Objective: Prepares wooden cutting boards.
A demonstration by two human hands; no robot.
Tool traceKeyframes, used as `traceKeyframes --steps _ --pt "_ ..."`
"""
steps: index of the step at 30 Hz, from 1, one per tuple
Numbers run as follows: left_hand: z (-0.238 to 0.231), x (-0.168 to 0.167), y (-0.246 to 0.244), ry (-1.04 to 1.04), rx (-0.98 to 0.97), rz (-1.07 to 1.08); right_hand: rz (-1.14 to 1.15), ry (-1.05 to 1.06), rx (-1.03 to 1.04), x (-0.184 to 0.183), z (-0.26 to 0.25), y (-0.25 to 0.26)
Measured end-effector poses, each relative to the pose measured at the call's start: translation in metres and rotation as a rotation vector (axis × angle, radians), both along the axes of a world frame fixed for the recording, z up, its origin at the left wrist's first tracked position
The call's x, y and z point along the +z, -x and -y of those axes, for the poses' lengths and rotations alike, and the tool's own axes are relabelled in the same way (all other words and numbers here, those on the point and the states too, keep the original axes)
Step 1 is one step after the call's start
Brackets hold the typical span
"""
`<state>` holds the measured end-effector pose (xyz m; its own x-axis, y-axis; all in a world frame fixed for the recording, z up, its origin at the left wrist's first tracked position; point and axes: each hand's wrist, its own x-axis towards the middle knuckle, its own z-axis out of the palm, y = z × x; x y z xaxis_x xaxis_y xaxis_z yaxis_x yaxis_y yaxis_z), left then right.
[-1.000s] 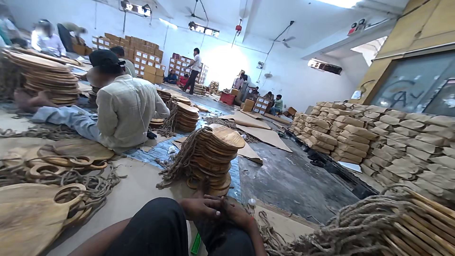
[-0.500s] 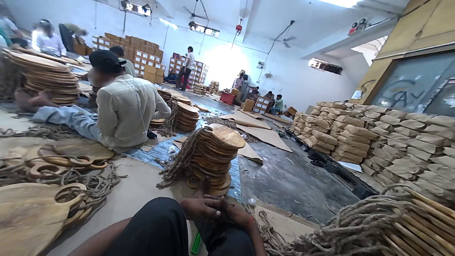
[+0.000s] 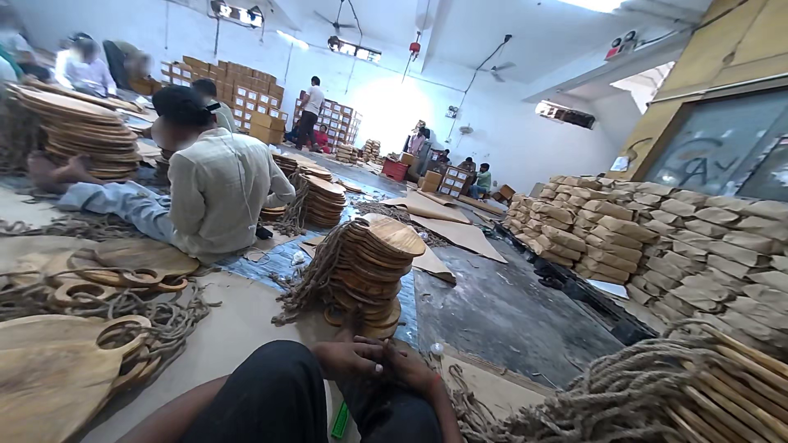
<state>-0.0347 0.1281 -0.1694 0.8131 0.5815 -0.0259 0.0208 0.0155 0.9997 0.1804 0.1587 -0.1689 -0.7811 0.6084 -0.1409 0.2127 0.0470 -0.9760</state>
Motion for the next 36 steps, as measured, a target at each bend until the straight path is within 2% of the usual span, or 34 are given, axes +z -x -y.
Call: traceKeyframes --steps 12,18,36 --pt "-0.0008 -0.0006 0.0003 -0.001 -0.004 -0.004 -0.043 0.015 0.077 0.0009 -0.0004 0.0009" --pt "0.0017 0.0018 -0.0004 0.0 0.011 -0.011 0.078 -0.066 -0.036 0.0001 -0.0001 -0.0006" --pt "-0.0006 -0.0006 0.0 0.015 -0.009 0.015 0.03 -0.01 -0.021 0.002 0.002 0.0002"
